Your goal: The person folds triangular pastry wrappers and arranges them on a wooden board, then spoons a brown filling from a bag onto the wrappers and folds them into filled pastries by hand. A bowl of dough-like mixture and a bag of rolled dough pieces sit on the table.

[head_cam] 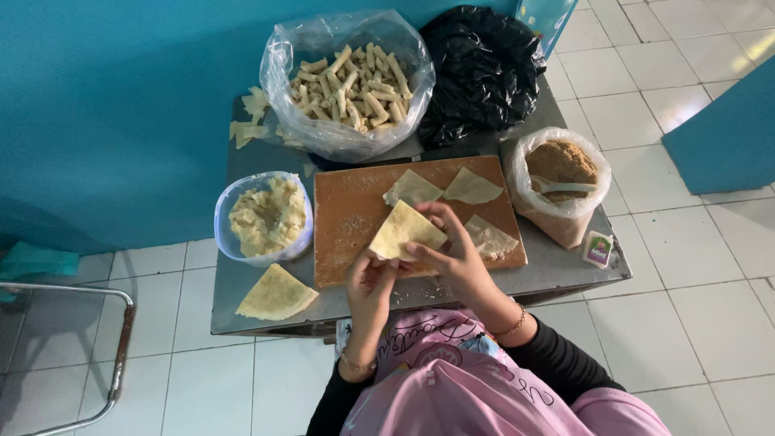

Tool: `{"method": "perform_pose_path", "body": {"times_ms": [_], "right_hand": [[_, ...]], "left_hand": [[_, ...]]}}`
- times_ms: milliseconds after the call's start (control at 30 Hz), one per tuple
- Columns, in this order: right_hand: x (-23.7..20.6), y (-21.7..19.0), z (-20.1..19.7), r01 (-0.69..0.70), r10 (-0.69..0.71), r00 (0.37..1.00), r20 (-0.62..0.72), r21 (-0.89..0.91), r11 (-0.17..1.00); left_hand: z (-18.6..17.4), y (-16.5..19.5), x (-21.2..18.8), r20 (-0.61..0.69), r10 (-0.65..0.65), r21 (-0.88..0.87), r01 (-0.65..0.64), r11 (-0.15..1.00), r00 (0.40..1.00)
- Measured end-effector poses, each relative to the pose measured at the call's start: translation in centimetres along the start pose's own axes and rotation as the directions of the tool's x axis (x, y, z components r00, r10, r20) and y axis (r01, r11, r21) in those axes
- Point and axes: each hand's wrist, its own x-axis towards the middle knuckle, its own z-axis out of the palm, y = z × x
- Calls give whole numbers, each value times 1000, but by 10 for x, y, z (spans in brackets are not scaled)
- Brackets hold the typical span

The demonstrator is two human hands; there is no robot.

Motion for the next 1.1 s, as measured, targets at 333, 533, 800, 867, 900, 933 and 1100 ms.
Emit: {"method": "perform_pose_path", "body": {"times_ms": [333,533,800,867,900,933,1100], "right_hand": [[-3,-9,-5,403,-383,903,197,-700,590],[-5,-11,-7,323,-275,945,177,-644,694],[-10,-12,-7,297,-289,951,114,-602,741],[-13,-12,-6,233,-242,968,67,-593,770],[-15,-12,-5,201,-216,975,45,-587,784],[-16,-12,-4,274,-284,955,85,-618,737],[-25,-2,-1,465,-458,864,209,-680,567]], "left_hand": [[-2,0,1,13,58,65,-58,996,998],[3,14,-1,64,123,354,-137,925,990],[11,31,-1,282,394,589,-482,649,875],[13,32,1,234,323,573,-399,716,917],[13,32,1,211,285,564,-354,746,935],[14,30,0,203,287,412,-348,842,936],[13,11,-6,83,261,152,-271,951,962]]}}
